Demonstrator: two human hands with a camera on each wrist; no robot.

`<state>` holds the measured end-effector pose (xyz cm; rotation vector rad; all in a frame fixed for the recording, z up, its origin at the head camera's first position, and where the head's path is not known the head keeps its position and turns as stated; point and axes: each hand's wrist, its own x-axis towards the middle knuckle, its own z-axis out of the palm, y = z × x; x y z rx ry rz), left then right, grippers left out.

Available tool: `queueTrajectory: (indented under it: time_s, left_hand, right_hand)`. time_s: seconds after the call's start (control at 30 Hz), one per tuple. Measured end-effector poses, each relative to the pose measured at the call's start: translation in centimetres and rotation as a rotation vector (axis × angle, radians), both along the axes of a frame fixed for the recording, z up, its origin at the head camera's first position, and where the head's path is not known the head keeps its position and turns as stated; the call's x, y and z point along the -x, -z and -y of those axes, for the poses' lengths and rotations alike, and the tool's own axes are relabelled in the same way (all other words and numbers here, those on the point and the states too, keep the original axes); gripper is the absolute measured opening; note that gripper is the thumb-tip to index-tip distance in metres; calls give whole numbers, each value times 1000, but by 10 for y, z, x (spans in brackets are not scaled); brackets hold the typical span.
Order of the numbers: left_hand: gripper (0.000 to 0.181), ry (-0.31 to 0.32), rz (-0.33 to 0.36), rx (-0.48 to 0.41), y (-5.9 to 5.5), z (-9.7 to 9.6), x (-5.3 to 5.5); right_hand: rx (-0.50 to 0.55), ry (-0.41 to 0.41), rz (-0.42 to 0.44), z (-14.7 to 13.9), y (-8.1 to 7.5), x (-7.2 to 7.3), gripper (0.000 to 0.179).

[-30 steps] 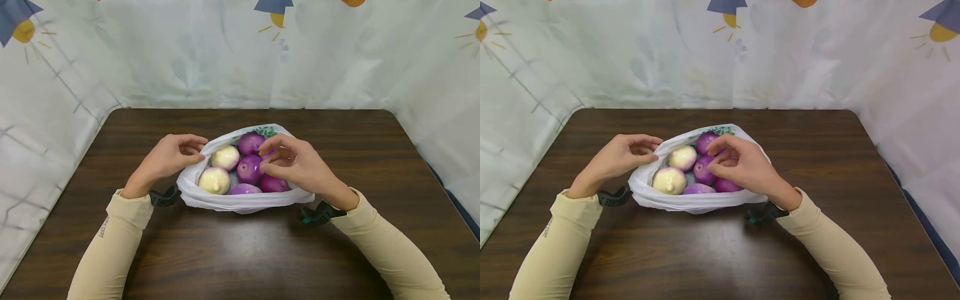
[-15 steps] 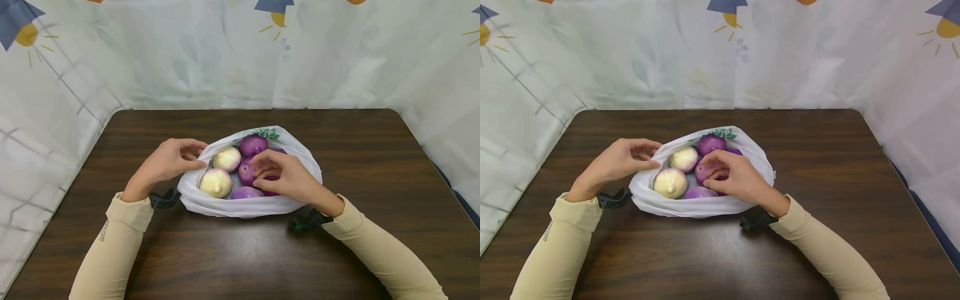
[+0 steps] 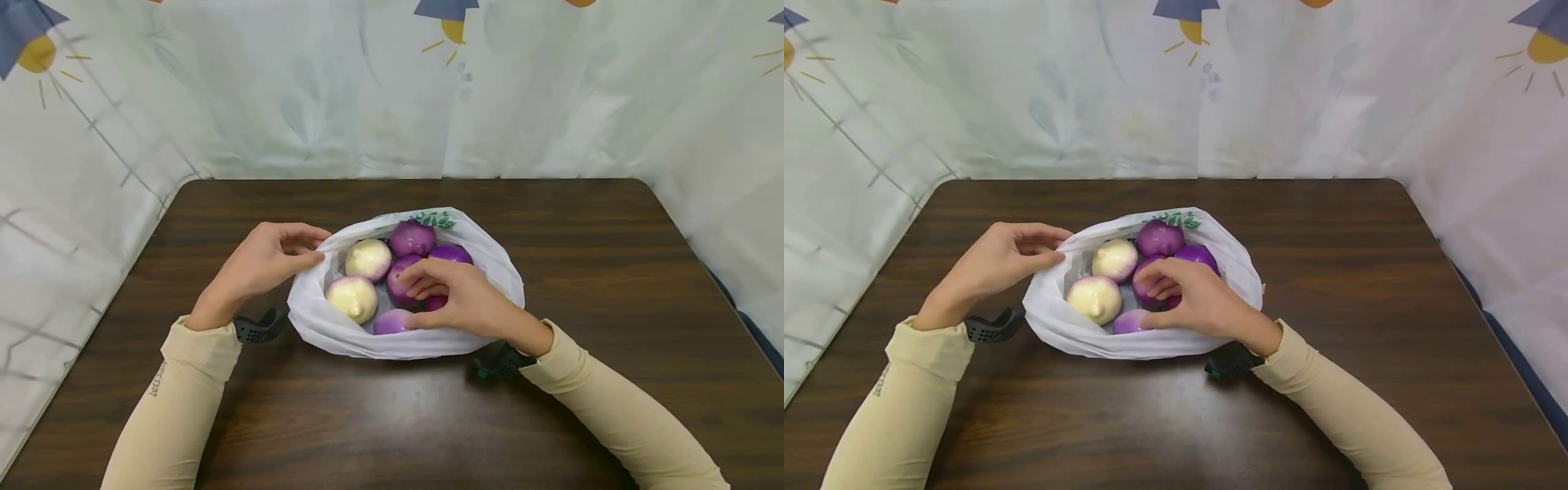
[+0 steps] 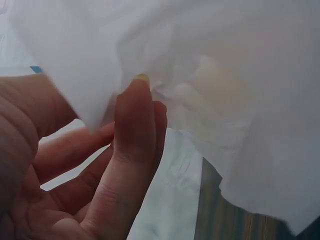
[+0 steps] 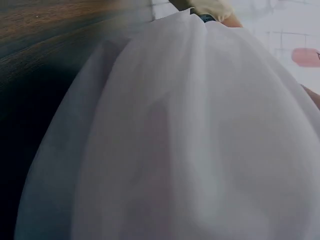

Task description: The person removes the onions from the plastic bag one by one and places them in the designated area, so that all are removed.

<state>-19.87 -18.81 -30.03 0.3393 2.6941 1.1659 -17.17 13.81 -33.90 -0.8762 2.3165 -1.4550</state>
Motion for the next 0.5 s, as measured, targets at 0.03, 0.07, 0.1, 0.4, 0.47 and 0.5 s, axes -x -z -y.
queueTrajectory:
  time_s: [0.03,0.07,0.1,0.4,0.47,0.5]
  left_hand:
    - [30,-3,1,-7,0,0,0]
    - [31,-4,1,-12,-1,0,1]
    - [31,-6,0,-16,-1,-1,1]
    - [34,-33,17,-57,0,0,2]
    - [33,-37,20,-66,1,0,2]
    - [34,-38,20,-70,1,0,2]
  right_hand:
    - [-8,-7,-5,0,0,0,53]
    - [-12,-16,-10,0,0,0,53]
    - [-16,-25,-12,0,-1,0,53]
    - [-75,-108,-109,1,-4,-4,55]
    - [-93,-126,-145,1,-3,-5,55]
    - [-102,-132,-163,1,-3,-5,55]
